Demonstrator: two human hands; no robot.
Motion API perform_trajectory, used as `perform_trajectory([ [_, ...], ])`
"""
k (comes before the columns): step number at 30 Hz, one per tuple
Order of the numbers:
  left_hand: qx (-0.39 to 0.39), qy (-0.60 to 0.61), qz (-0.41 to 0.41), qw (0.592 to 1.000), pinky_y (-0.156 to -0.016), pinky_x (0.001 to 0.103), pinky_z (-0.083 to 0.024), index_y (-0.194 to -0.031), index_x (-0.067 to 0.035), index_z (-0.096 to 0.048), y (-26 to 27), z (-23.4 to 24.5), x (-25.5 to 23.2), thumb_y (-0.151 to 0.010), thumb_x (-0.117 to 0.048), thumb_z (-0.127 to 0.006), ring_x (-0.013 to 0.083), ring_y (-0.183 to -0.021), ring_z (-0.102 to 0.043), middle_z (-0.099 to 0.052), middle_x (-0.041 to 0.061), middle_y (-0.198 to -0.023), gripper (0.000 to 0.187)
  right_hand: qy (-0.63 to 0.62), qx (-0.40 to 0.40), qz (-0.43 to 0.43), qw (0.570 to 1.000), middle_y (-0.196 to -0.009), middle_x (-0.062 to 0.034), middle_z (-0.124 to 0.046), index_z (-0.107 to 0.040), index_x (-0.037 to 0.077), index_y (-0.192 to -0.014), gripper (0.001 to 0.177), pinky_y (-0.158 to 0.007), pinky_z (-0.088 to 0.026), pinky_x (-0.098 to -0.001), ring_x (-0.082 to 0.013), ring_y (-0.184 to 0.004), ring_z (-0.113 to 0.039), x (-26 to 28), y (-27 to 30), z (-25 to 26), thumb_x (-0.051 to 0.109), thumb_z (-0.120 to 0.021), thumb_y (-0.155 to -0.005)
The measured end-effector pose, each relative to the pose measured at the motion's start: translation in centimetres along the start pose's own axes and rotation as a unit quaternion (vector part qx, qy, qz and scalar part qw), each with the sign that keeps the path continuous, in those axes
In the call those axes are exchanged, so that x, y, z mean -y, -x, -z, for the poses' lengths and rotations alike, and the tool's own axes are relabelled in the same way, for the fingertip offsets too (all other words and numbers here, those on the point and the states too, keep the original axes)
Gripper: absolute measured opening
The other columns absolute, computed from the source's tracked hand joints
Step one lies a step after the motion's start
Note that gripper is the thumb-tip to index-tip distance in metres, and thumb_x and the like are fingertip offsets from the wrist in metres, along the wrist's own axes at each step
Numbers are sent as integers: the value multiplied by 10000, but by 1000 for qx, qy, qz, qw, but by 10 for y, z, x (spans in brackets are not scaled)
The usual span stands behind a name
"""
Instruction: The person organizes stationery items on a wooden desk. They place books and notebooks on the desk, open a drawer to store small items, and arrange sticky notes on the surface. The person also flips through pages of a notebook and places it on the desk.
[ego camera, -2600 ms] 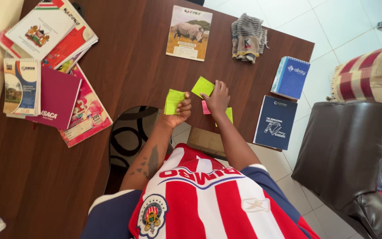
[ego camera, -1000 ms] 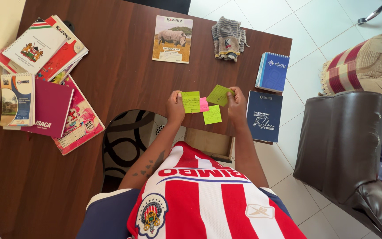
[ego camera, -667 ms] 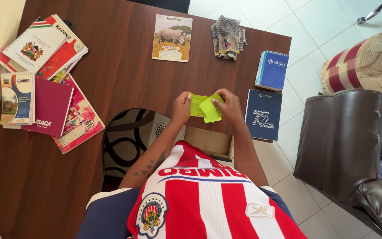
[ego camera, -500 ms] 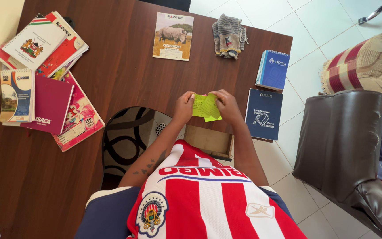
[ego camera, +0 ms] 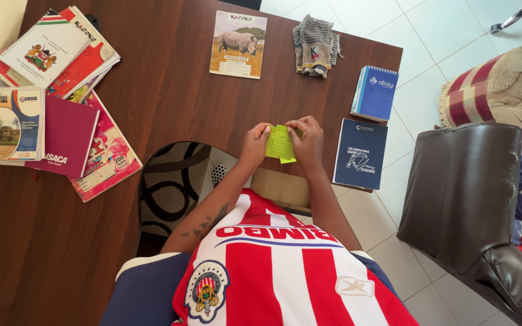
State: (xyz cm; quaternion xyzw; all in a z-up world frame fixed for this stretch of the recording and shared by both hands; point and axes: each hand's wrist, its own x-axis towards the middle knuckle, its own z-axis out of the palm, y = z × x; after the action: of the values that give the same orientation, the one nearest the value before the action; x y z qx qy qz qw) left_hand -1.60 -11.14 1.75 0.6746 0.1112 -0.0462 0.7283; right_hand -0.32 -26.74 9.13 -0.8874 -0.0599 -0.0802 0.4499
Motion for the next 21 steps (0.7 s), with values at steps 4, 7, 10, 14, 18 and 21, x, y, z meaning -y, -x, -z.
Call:
perform_trajectory([
  [4, 3, 40, 44, 998, -689, 245, -506, -1040, -11, -676, 6, -2, -12, -1074, -169, -510, 37, -766, -586, -669, -10, -859, 231, 94, -39, 41, 994, -918, -6, -608, -788, 142, -914, 47, -999, -326, -428, -187, -970, -592, 5, 6, -9, 128, -790, -869],
  [7, 8, 40, 70, 997, -671, 249, -504, -1054, -15, -679, 9, 0, -17, -1082, -182, -492, 43, -751, -590, -655, -4, -850, 253, 93, -47, 69, 992, -968, 4, -605, -777, 156, -924, 57, -1027, -298, -430, -181, -1020, -579, 6, 9, -15, 143, -789, -870],
  [10, 2, 81, 78, 994, -683, 243, -529, -1070, -19, -670, 8, 0, -14, -1083, -191, -484, 39, -762, -621, -671, -9, -872, 253, 92, -49, 82, 991, -1016, 12, -622, -758, 154, -937, 56, -1040, -300, -431, -183, -1049, -585, 6, 11, -18, 141, -783, -888],
  [14, 3, 100, 65, 993, -679, 243, -526, -1078, -10, -667, 6, 1, -7, -1091, -188, -479, 41, -764, -625, -673, -1, -877, 260, 80, -43, 85, 992, -1070, 10, -648, -732, 147, -951, 83, -1047, -305, -434, -191, -1087, -594, 7, 10, -20, 139, -776, -882],
  [18, -2, 99, 53, 994, -676, 246, -521, -1085, -7, -672, 6, 1, -4, -1095, -188, -480, 38, -767, -615, -667, -4, -878, 264, 85, -40, 75, 993, -1091, 5, -665, -711, 144, -972, 91, -1050, -318, -425, -195, -1098, -604, 7, 9, -23, 151, -766, -900],
  [21, 1, 97, 29, 995, -684, 244, -519, -1093, -3, -673, 6, 0, -4, -1101, -195, -475, 35, -778, -607, -665, -7, -885, 276, 88, -41, 70, 993, -1091, -7, -668, -694, 134, -993, 103, -1045, -325, -418, -207, -1098, -606, 7, 10, -24, 156, -751, -910],
])
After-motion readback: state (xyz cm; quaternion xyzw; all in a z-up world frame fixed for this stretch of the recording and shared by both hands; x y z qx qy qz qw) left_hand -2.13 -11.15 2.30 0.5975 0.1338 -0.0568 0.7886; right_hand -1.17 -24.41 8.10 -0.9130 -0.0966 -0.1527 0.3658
